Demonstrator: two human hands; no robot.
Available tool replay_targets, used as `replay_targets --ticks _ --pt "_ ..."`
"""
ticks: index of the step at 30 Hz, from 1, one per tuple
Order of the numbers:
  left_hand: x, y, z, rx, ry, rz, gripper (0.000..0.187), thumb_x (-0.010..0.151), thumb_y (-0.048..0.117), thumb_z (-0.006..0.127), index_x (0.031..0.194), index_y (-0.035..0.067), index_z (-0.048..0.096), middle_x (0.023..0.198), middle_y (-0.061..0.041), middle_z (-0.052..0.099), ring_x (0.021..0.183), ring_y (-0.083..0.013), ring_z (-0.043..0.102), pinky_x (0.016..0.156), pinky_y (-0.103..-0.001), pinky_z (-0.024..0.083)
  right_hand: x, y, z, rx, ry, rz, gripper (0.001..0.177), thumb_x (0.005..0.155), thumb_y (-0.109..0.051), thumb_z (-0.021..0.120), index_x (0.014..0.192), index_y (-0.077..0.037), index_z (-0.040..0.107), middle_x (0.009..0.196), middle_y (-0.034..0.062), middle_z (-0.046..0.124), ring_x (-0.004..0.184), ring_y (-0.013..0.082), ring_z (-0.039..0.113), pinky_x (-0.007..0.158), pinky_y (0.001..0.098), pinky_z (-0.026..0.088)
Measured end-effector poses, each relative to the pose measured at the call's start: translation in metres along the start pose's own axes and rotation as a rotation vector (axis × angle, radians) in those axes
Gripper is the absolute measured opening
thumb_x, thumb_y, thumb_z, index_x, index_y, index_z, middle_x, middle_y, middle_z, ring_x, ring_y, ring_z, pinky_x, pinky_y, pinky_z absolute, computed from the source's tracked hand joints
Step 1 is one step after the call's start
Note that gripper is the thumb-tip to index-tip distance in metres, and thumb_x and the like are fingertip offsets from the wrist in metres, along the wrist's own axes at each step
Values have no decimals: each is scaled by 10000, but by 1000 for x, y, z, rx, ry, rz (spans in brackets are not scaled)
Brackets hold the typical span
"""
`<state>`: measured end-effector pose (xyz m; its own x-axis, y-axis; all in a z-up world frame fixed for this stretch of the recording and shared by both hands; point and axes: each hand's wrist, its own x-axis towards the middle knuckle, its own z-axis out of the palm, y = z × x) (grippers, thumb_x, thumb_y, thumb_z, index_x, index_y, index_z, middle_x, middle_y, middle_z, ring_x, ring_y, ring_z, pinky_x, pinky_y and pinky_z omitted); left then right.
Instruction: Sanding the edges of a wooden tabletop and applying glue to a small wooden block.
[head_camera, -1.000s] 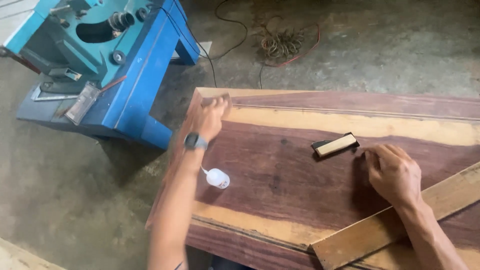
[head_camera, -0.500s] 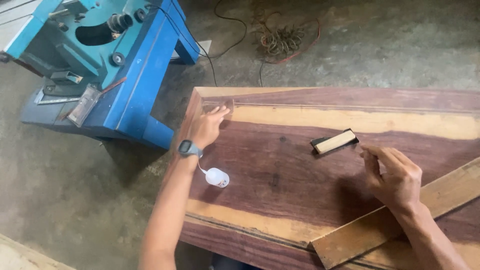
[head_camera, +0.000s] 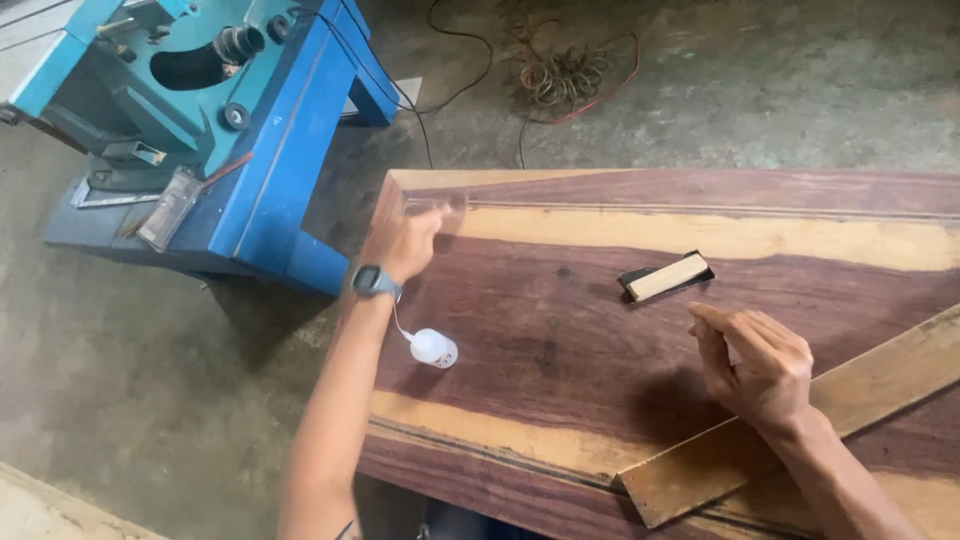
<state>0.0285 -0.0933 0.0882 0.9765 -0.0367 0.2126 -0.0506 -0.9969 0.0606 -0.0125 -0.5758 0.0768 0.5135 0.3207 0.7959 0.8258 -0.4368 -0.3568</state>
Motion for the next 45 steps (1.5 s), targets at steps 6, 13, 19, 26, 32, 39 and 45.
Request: replay_targets --ticks 6,13,19,26,32,39,45 --pt "28 -19 42 -93 -76 46 511 987 43 437 1481 90 558 1543 -86 514 1432 -297 474 1122 -495 454 3 -4 -7 13 36 -25 138 969 131 629 1026 66 737 722 70 692 590 164 631 601 321 525" --pt "2 5 5 -23 -104 -44 386 1061 260 456 1370 321 680 1389 26 663 1147 -265 695 644 -426 602 -1 -10 -4 26 34 -60 147 939 143 658 1044 73 733 692 33 657 556 132 595 563 287 504" --pt "-1 -15 33 -186 -65 -19 428 1052 125 437 1447 100 599 1527 -90 528 1422 -285 484 1045 -492 524 -1 3 -4 11 73 -108 190 963 190 638 911 31 728 608 25 512 503 127 446 523 308 442" --pt "-80 -9 -7 -230 -21 -106 371 1037 153 488 1279 266 745 1370 19 682 1296 -203 605 987 -367 515 -10 3 -13 -41 124 -77 170 1035 135 638 1079 54 781 807 79 730 735 232 703 701 355 551" --pt "-168 -25 2 -341 788 -634 366 916 176 489 1199 121 714 1145 -127 745 1039 -340 691 865 -424 529 -14 19 -16 -69 156 -70 160 1024 106 655 1081 24 779 810 61 744 735 199 704 675 314 538" --pt "-278 167 -58 -1003 1227 -850 305 888 25 547 712 185 356 783 71 382 752 -110 400 729 -294 415 34 -71 -51 492 -465 663 350 942 -29 606 1273 -115 678 1286 108 727 1178 247 696 956 377 623" --pt "-245 284 -32 -1845 801 -1077 109 899 107 747 1006 94 733 931 -79 764 779 -217 716 615 -300 532 18 -145 -1 1302 -871 550 945 844 -388 740 1577 -69 237 1633 172 363 1435 259 452 1182 427 368"
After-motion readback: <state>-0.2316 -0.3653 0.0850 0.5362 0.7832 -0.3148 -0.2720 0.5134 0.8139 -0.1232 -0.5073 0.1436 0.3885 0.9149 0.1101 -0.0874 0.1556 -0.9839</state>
